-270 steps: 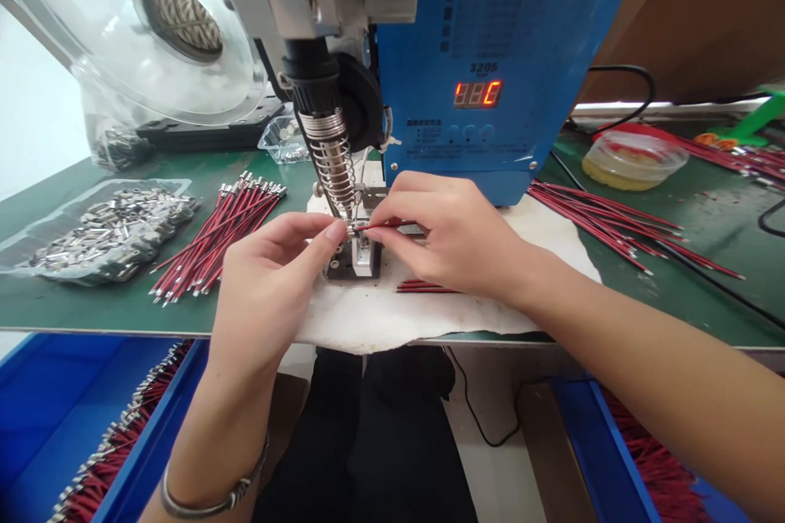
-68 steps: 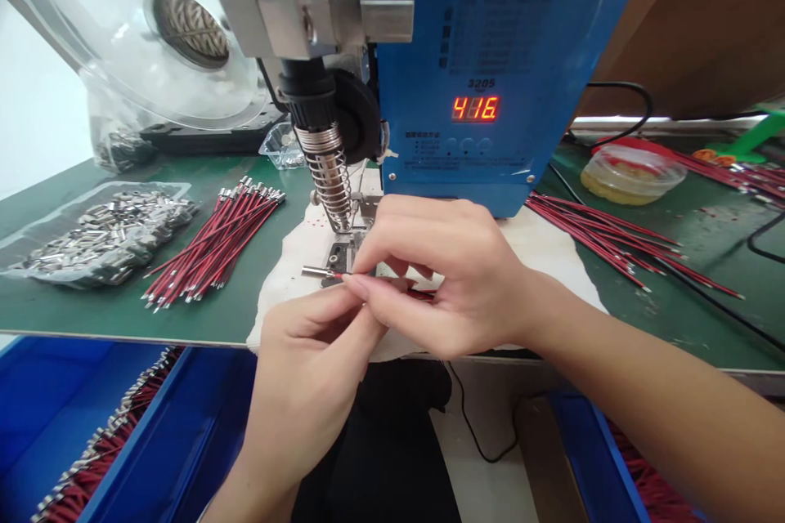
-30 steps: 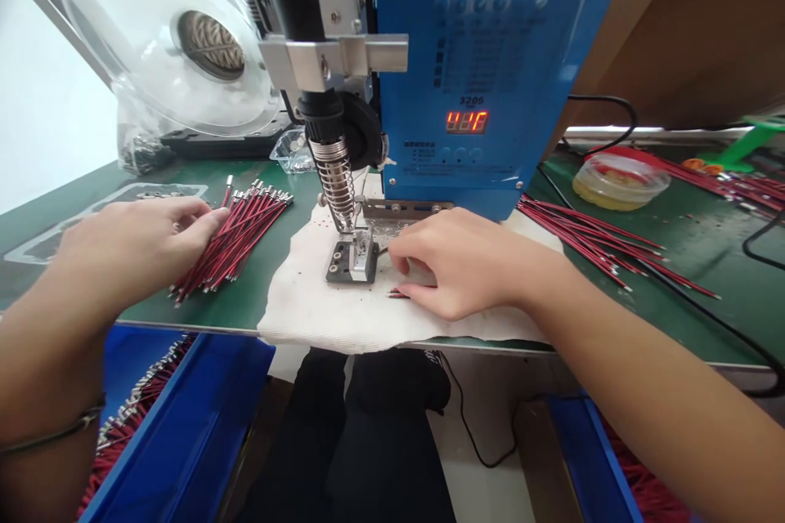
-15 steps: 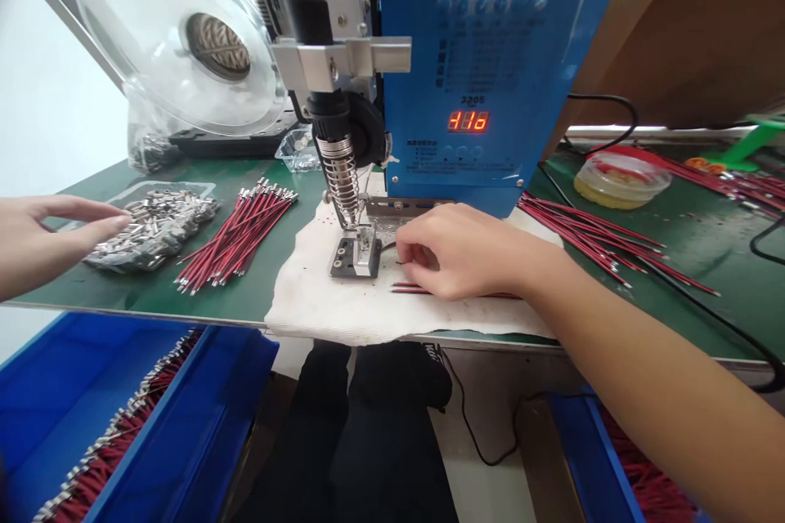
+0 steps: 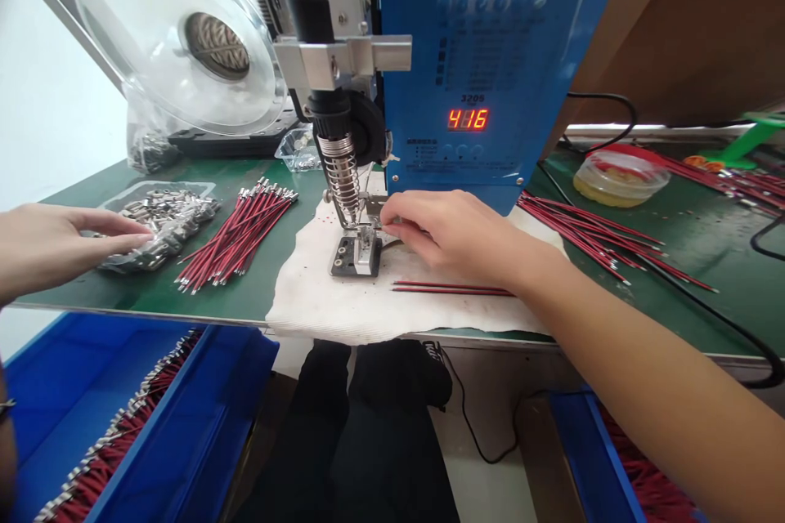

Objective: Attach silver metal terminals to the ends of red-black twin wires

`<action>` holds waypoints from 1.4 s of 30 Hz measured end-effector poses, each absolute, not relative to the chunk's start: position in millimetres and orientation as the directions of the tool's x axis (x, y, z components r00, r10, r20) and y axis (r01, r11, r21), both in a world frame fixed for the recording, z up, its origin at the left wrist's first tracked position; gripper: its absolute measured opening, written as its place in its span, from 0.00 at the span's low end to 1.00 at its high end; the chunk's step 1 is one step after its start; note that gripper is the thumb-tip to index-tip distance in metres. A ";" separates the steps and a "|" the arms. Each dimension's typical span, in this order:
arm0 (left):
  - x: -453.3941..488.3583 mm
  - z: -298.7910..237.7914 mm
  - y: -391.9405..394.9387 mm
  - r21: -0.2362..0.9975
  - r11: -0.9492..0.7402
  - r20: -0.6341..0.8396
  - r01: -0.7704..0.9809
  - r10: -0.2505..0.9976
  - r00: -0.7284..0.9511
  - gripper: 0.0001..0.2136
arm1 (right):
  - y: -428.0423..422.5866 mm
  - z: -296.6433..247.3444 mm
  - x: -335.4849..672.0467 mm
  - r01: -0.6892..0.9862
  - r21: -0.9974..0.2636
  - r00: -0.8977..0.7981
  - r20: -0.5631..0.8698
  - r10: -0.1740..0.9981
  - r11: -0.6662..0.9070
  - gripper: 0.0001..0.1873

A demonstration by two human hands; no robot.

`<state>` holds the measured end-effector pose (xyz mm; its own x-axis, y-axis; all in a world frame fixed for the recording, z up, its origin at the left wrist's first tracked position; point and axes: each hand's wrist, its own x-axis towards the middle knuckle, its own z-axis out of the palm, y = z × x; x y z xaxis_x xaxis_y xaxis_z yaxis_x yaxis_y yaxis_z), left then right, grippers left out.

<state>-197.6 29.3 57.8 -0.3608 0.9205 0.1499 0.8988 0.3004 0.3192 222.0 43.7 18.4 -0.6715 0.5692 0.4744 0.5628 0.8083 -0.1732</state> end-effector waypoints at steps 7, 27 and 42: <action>-188.7 51.3 21.7 0.351 0.269 0.374 0.897 0.838 -0.397 0.10 | 45.2 11.8 217.5 0.488 -0.167 -0.681 0.541 0.494 0.856 0.08; -48.4 13.6 1.0 0.882 -0.239 0.286 0.405 0.956 -0.060 0.12 | 40.5 14.0 211.0 0.493 -0.187 -0.642 0.581 0.500 0.850 0.05; -6.1 -8.3 7.6 0.975 -0.218 0.221 0.037 0.972 -0.086 0.12 | 36.7 13.8 206.5 0.551 -0.254 -0.579 0.569 0.583 0.795 0.07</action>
<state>-6.1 7.6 -8.3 -0.0856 0.9716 0.2207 0.0370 -0.2182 0.9752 206.5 36.7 13.8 -0.5794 0.5835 0.5691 0.5510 0.7949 -0.2541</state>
